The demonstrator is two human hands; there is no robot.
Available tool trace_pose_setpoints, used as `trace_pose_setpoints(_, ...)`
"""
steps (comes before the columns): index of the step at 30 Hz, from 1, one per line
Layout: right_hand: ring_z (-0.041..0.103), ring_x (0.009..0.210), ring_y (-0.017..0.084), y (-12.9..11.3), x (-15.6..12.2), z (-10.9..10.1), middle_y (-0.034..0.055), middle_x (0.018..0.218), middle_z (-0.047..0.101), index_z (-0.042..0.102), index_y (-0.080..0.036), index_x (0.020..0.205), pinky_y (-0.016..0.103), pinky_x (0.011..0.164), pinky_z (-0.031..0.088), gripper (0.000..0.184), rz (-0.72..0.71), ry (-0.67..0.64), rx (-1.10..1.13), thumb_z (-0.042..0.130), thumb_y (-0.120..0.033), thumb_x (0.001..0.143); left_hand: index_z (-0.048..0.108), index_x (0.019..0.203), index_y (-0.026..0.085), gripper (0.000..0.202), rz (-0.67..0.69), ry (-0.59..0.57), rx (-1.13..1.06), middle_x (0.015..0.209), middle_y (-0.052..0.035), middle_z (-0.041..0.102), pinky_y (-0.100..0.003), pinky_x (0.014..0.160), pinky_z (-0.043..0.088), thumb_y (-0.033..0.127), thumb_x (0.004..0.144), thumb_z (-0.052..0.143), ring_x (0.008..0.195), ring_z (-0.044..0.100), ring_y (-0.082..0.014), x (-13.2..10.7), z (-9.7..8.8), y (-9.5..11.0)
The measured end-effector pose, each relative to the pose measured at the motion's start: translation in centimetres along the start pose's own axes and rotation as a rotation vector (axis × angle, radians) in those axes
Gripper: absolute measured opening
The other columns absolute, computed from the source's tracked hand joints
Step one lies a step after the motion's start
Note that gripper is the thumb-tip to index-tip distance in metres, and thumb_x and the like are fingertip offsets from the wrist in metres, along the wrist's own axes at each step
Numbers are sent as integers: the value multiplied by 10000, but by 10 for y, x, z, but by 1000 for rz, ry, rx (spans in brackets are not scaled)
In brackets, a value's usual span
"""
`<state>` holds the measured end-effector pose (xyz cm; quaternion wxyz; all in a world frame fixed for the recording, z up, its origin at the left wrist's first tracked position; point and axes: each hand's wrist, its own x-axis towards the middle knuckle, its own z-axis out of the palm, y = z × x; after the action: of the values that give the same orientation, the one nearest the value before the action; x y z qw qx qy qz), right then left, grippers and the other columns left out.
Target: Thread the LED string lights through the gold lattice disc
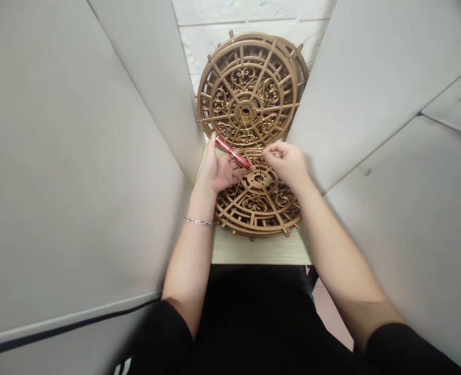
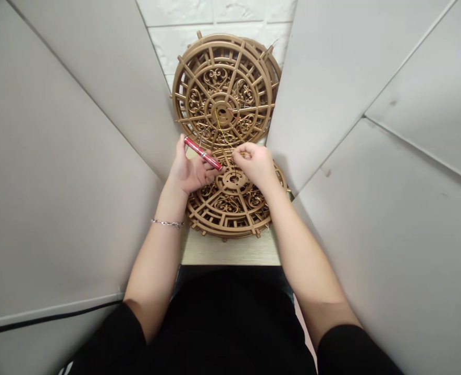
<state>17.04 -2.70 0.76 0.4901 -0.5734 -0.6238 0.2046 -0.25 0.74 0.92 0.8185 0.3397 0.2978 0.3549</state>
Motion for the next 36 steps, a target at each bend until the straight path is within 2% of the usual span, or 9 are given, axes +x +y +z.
trace_pose_setpoints(4, 289, 453, 48, -5, -1, -5, -48, 512, 410, 558, -164, 668, 215, 451, 217, 123, 54, -137, 159, 550, -287, 678, 523, 1097, 189, 813, -4, -5, -14, 761, -100, 655, -278, 495, 462, 786, 674, 170, 834, 631, -253, 2, -3, 0)
trace_pose_setpoints(8, 270, 419, 39, -6, -2, -5, -63, 467, 382, 561, -154, 661, 212, 428, 193, 137, 54, -265, 156, 547, -288, 685, 557, 1098, 154, 863, -3, -27, -35, 740, -97, 660, -260, 494, 482, 781, 682, 133, 791, 639, -228, 2, -3, 0)
trace_pose_setpoints(11, 252, 401, 34, -4, -2, -3, -70, 447, 367, 571, -146, 661, 212, 414, 172, 142, 35, -284, 121, 540, -279, 697, 568, 1110, 113, 921, 1, -24, -47, 776, -108, 674, -257, 551, 513, 785, 679, 109, 816, 640, -219, 0, -2, 0)
trace_pose_setpoints(16, 256, 400, 34, 0, -2, -3, -72, 435, 360, 594, -143, 669, 209, 411, 180, 185, 2, -282, 94, 579, -324, 700, 539, 1167, 47, 957, 10, -26, 6, 914, -138, 675, -253, 726, 517, 761, 705, 102, 926, 620, -210, 1, -3, -1)
trace_pose_setpoints(20, 452, 527, 65, -1, -1, -3, -21, 598, 546, 597, -151, 687, 212, 509, 345, 143, -49, -330, 260, 603, -294, 694, 525, 1185, 31, 957, 29, -1, 54, 962, -145, 666, -259, 807, 495, 740, 724, 79, 980, 599, -205, 3, -5, -2)
trace_pose_setpoints(23, 503, 602, 75, -2, -2, -2, -4, 703, 590, 576, -157, 699, 221, 575, 395, 120, -84, -361, 364, 611, -272, 698, 509, 1199, 18, 968, 58, 19, 42, 958, -150, 665, -257, 814, 494, 744, 721, 82, 976, 600, -201, 1, -2, -2)
trace_pose_setpoints(28, 470, 518, 60, -3, -3, 2, -30, 617, 543, 515, -167, 726, 210, 514, 387, 128, -18, -437, 423, 553, -286, 759, 460, 1239, -4, 980, 133, 48, -7, 941, -146, 664, -247, 802, 497, 733, 729, 62, 959, 605, -186, -4, 6, 1)
trace_pose_setpoints(33, 483, 522, 61, -2, -4, 6, -7, 707, 583, 504, -165, 738, 221, 513, 398, 100, 8, -498, 414, 544, -254, 763, 464, 1243, 23, 923, 105, 51, 62, 884, -130, 674, -247, 779, 499, 706, 754, 82, 915, 617, -179, -1, 7, 0)
trace_pose_setpoints(36, 477, 516, 63, -3, -4, 6, -9, 690, 575, 508, -165, 731, 226, 512, 391, 81, 15, -504, 385, 536, -233, 764, 485, 1228, 47, 898, 85, 7, 91, 852, -119, 679, -252, 773, 497, 710, 752, 112, 883, 622, -175, 2, 3, -2)
